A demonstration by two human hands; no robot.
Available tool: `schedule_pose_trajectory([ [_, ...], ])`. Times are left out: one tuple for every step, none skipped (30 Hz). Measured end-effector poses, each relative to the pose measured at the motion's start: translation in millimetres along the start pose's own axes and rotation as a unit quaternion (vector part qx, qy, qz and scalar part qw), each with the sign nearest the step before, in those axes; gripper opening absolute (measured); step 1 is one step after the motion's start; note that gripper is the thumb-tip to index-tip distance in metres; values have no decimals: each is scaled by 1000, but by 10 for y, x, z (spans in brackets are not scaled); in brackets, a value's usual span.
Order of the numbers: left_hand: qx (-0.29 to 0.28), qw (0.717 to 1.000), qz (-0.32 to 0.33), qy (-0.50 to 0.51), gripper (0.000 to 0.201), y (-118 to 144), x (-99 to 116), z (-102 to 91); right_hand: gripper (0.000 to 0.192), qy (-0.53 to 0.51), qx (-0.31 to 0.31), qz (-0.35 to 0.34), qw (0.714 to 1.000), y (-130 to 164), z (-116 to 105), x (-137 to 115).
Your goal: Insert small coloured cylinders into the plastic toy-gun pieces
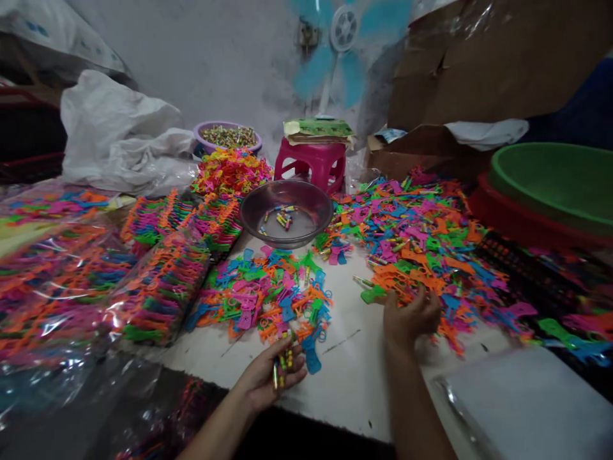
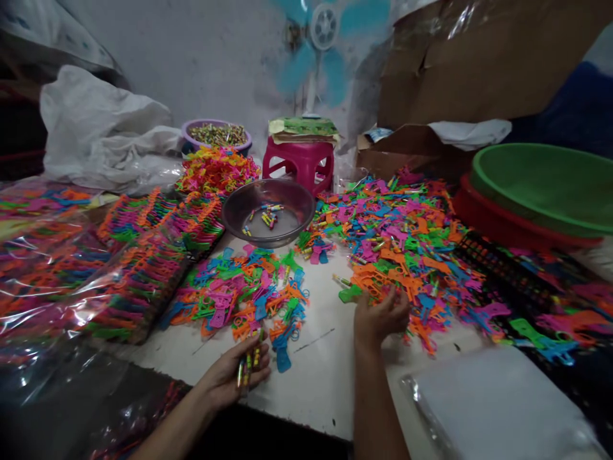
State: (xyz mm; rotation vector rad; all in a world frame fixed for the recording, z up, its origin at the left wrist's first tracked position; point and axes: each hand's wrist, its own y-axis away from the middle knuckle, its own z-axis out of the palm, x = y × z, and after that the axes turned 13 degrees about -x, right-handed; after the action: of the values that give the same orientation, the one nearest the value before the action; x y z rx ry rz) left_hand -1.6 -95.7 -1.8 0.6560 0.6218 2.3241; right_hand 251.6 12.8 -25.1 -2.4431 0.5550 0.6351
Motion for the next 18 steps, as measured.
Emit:
schedule_pose_trajectory([
  [4,1000,-11,7,17,-12,-15,8,48,1,-12,-49,999,39,22,-28],
  [5,1000,-23,7,18,-32,-38,25,40,-8,-59,-106,993,99,67,-80],
  [4,1000,-31,3,18,-56,-64,46,33,-23,-130,-159,978,175,130,-149],
  [1,999,-33,-6,18,-79,-90,68,27,-38,-199,-197,959,258,205,-227],
  [-1,1000,-26,-17,17,-97,-111,84,23,-47,-241,-215,945,338,280,-304],
  [-3,999,-11,-32,18,-108,-124,93,21,-54,-264,-221,937,406,347,-370],
  [-5,999,10,-52,19,-109,-126,91,20,-58,-272,-220,935,458,399,-419],
  [-5,997,31,-74,21,-100,-117,79,20,-64,-276,-218,934,488,432,-448],
  [-6,994,51,-97,23,-82,-100,59,20,-71,-283,-215,932,499,447,-456],
  [-6,991,71,-118,26,-57,-76,35,20,-80,-289,-209,931,493,446,-446],
  [-6,987,90,-135,28,-29,-48,11,20,-89,-295,-202,930,476,434,-423],
  [-8,983,106,-148,29,-1,-21,-9,20,-99,-301,-194,928,453,414,-392],
  [-10,981,120,-155,30,22,4,-21,21,-110,-306,-185,927,431,390,-359],
  [-13,979,129,-157,30,38,25,-23,23,-122,-310,-177,926,414,361,-327],
  [-15,978,132,-159,30,48,41,-15,25,-134,-313,-169,925,407,329,-300],
  [-18,978,129,-160,29,51,52,2,27,-146,-315,-163,924,409,290,-279],
  [-21,979,124,-161,29,50,60,28,28,-157,-315,-157,923,422,244,-266],
  [-24,980,116,-162,29,47,64,58,28,-166,-314,-151,922,445,188,-261],
])
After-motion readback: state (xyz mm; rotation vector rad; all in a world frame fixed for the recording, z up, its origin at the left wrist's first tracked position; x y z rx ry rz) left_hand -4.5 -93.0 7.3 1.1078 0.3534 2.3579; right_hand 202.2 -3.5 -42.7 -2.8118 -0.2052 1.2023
